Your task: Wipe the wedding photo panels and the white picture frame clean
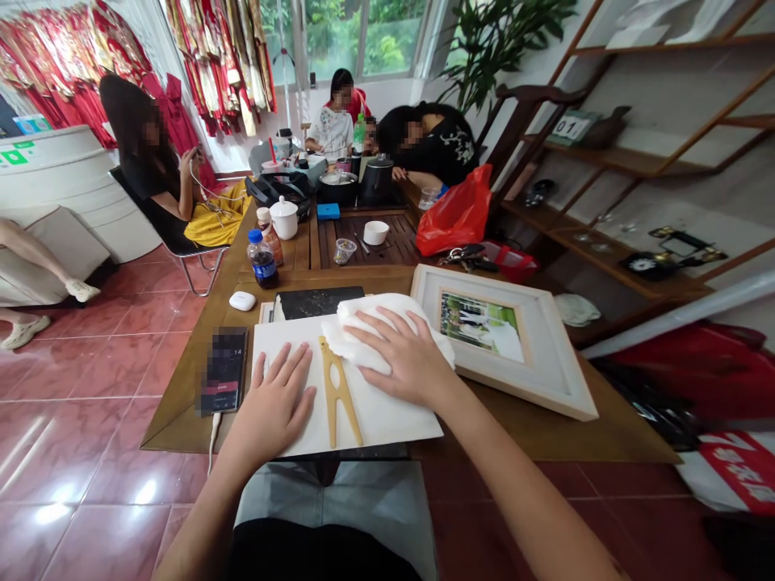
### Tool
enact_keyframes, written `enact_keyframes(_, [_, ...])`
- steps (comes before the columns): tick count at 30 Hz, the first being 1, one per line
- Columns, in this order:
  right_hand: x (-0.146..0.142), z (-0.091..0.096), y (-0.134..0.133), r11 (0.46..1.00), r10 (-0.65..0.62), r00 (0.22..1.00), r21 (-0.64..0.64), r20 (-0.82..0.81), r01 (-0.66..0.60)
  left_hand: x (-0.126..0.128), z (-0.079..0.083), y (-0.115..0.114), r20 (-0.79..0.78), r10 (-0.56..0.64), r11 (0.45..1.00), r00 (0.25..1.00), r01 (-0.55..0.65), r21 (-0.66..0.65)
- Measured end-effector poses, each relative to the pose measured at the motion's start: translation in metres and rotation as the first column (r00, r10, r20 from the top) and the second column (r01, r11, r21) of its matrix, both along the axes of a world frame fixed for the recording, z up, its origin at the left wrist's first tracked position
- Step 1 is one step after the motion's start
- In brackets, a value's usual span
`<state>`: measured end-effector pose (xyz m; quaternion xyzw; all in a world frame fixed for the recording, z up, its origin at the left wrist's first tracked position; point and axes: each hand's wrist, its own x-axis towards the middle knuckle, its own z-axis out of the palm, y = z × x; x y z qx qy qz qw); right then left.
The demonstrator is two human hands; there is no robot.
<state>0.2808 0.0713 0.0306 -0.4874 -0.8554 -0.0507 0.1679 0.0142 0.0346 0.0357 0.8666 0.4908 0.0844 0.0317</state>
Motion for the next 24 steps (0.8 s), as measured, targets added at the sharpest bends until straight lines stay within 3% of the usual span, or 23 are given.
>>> enact_keyframes(3, [-0.005, 0.002, 0.012, 1.000, -0.011, 1.000, 0.004, -0.011, 0.011, 0.001, 0.000, -0.001, 0.009, 0.020, 1.000, 1.000, -0.020, 0.016])
enact_keyframes(6, [-0.005, 0.001, 0.007, 1.000, 0.005, 1.000, 0.018, -0.010, -0.005, 0.001, -0.001, -0.001, 0.011, 0.032, 0.999, 0.999, -0.033, 0.028])
enact_keyframes(18, [0.010, -0.003, -0.072, 0.988, 0.149, 0.988, 0.028, 0.052, -0.150, 0.002, -0.003, -0.002, 0.030, 0.034, 0.998, 0.999, -0.036, 0.061])
enact_keyframes(24, [0.010, -0.003, -0.058, 0.993, 0.112, 0.992, 0.028, 0.061, -0.114, 0.000, 0.000, 0.000, 0.038, 0.008, 1.000, 0.999, -0.008, -0.009])
